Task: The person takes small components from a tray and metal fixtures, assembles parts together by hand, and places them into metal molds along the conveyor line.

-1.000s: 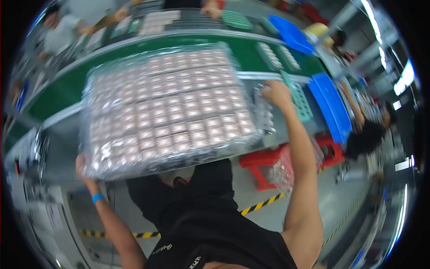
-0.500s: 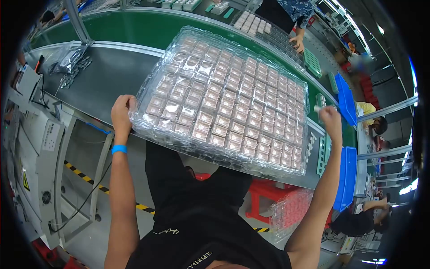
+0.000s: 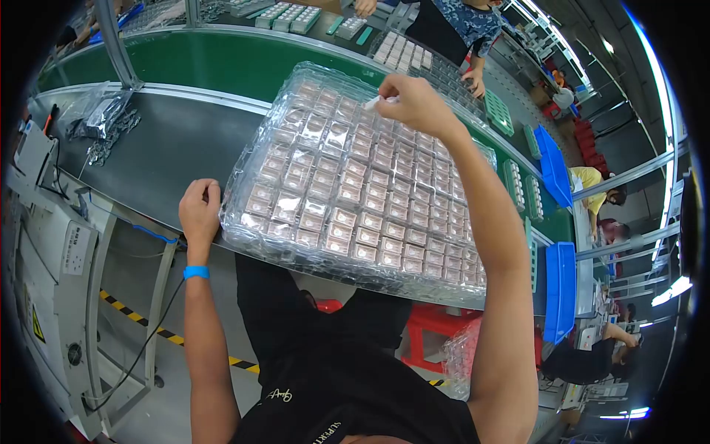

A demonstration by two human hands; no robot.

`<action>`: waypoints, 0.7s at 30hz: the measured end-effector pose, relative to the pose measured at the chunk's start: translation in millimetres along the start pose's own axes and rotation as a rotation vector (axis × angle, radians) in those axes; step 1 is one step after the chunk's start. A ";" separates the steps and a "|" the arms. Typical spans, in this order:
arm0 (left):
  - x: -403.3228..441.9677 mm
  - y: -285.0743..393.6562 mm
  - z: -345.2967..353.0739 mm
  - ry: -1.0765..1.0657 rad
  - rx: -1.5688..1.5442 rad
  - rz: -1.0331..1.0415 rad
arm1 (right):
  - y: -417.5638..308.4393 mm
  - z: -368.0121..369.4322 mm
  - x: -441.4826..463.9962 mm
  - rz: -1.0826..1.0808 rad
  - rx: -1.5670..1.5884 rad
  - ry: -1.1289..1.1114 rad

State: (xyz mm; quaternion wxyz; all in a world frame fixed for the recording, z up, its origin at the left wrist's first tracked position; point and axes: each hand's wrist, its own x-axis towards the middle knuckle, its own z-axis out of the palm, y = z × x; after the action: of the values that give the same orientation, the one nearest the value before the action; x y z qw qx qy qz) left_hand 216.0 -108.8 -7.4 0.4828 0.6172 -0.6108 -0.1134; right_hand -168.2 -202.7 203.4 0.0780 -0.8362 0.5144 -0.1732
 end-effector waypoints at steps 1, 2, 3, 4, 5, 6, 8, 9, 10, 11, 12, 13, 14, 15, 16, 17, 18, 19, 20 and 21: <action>-0.1 -0.5 -0.1 0.002 -0.004 -0.004 | -4.7 2.9 8.0 -0.002 -0.004 -0.004; 0.0 -1.2 -0.3 0.000 -0.009 -0.001 | -9.8 4.7 15.4 0.019 -0.161 -0.073; 0.4 -1.9 -0.3 -0.004 -0.014 0.001 | -13.5 7.2 22.1 0.042 -0.317 -0.142; 0.7 -1.8 -0.6 -0.005 -0.017 -0.004 | -15.3 10.2 27.3 0.042 -0.320 -0.147; 0.8 -0.9 -1.2 -0.008 -0.034 -0.019 | -15.9 12.9 31.4 0.008 -0.426 -0.216; 1.0 -0.4 -1.1 -0.014 -0.053 -0.032 | -16.0 15.5 35.2 -0.023 -0.532 -0.285; 1.2 -1.8 -0.8 -0.018 -0.048 -0.028 | -13.7 26.6 48.6 -0.004 -0.557 -0.336; 2.0 -2.2 -0.6 -0.015 -0.038 -0.023 | -11.1 28.7 54.0 0.007 -0.581 -0.385; 2.5 -2.0 -0.4 -0.018 -0.041 -0.021 | -10.0 24.8 55.9 0.012 -0.582 -0.385; 2.0 -2.1 -0.6 -0.012 -0.040 -0.014 | -9.2 19.1 56.3 0.065 -0.433 -0.441; 1.7 -2.4 -0.7 -0.006 -0.038 -0.008 | -6.4 13.8 57.0 0.117 -0.284 -0.495; 2.2 -2.7 -0.4 -0.006 -0.042 -0.010 | 8.2 14.2 57.5 0.160 -0.147 -0.528; 2.3 -2.8 0.0 -0.004 -0.044 -0.014 | 12.8 11.2 54.6 0.160 -0.151 -0.531; 2.0 -2.9 0.1 -0.002 -0.045 -0.019 | 17.4 8.9 52.0 0.162 -0.049 -0.497; 1.9 -2.6 -0.4 -0.002 -0.047 -0.021 | 21.5 7.8 49.3 0.166 0.055 -0.461; 2.0 -1.7 -0.9 -0.004 -0.044 -0.020 | 27.5 8.0 47.4 0.169 0.054 -0.461; 2.6 -0.6 -0.8 -0.006 -0.042 -0.017 | 34.1 8.1 46.4 0.168 0.107 -0.435; 2.8 0.1 -0.8 -0.008 -0.045 -0.014 | 38.7 8.0 44.4 0.168 0.160 -0.409; 2.5 0.3 -1.2 -0.010 -0.041 -0.016 | 43.0 8.7 41.6 0.171 0.159 -0.407; 2.6 0.6 -1.4 -0.010 -0.035 -0.018 | 46.8 9.4 39.9 0.179 0.206 -0.385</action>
State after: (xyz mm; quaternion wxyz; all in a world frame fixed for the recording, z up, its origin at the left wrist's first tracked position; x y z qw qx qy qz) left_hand 217.2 -110.4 -5.1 0.4895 0.6135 -0.6056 -0.1315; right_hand -187.3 -260.0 188.6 0.2746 -0.7924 0.5420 -0.0547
